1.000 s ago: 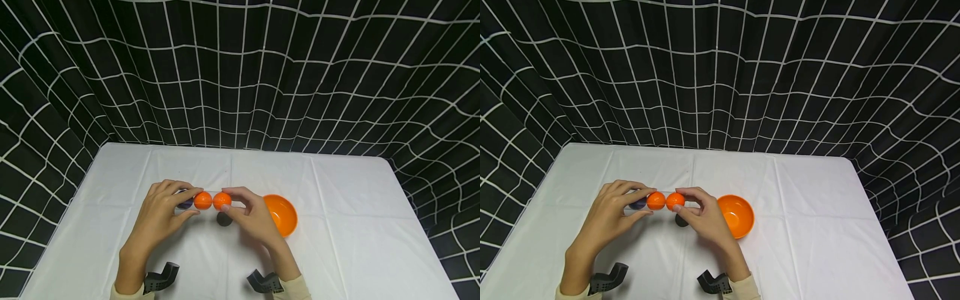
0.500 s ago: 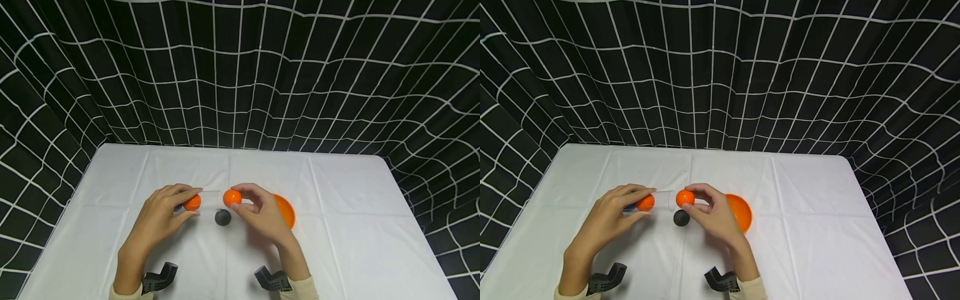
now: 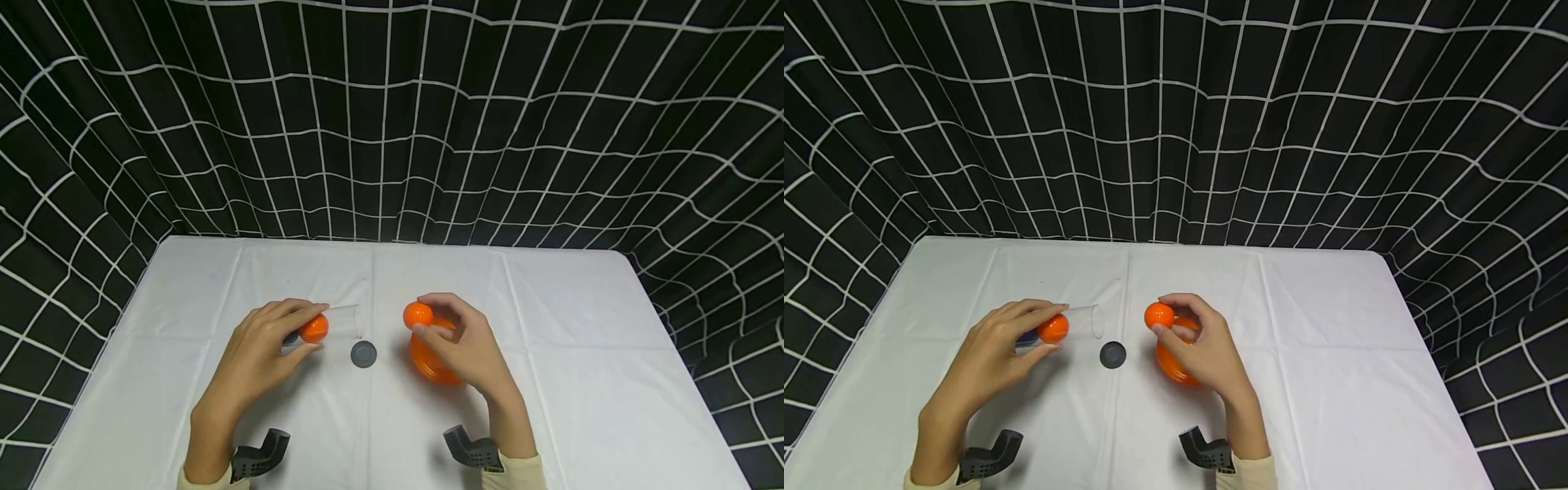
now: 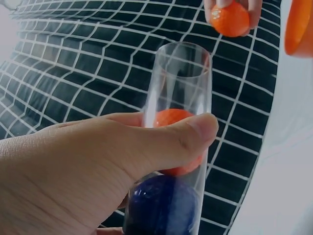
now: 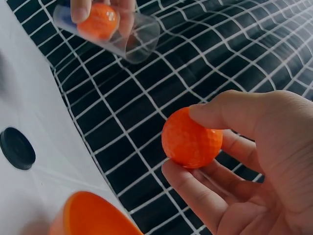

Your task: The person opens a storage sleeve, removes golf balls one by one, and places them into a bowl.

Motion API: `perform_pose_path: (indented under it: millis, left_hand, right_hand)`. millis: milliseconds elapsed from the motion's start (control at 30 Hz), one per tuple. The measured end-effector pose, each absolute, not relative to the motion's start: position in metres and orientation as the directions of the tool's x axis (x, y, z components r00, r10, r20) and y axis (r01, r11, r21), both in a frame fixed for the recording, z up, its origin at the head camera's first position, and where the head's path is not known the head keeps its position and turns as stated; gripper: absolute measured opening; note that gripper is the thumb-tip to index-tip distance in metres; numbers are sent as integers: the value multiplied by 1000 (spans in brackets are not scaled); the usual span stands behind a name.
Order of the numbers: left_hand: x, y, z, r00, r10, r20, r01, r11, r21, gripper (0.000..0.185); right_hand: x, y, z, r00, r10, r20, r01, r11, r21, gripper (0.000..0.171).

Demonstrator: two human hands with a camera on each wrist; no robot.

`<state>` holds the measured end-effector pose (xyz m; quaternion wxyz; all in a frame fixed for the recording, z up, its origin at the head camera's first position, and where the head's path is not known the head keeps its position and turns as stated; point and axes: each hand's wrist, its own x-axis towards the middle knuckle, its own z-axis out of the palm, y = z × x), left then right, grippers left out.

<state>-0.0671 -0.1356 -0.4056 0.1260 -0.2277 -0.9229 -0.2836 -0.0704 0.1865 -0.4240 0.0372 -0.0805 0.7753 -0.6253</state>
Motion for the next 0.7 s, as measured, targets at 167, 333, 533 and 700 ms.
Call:
perform_pose_path:
  millis: [167, 333, 533, 700]
  left_hand:
    - [-67, -135, -406, -866, 340, 366, 487, 741, 463, 52]
    - [-66, -136, -406, -866, 339, 368, 487, 741, 462, 51]
    - [-66, -137, -405, -866, 340, 367, 488, 735, 472, 50]
    - [-67, -138, -405, -869, 339, 360, 484, 737, 473, 50]
  right_hand:
    - [-71, 195, -429, -988, -139, 63, -103, 303, -947, 39]
    - [-71, 200, -434, -988, -124, 89, -134, 422, -897, 37]
    - [-69, 207, -435, -988, -109, 110, -152, 554, -819, 35]
    - [-70, 212, -438, -986, -121, 112, -162, 587, -793, 34]
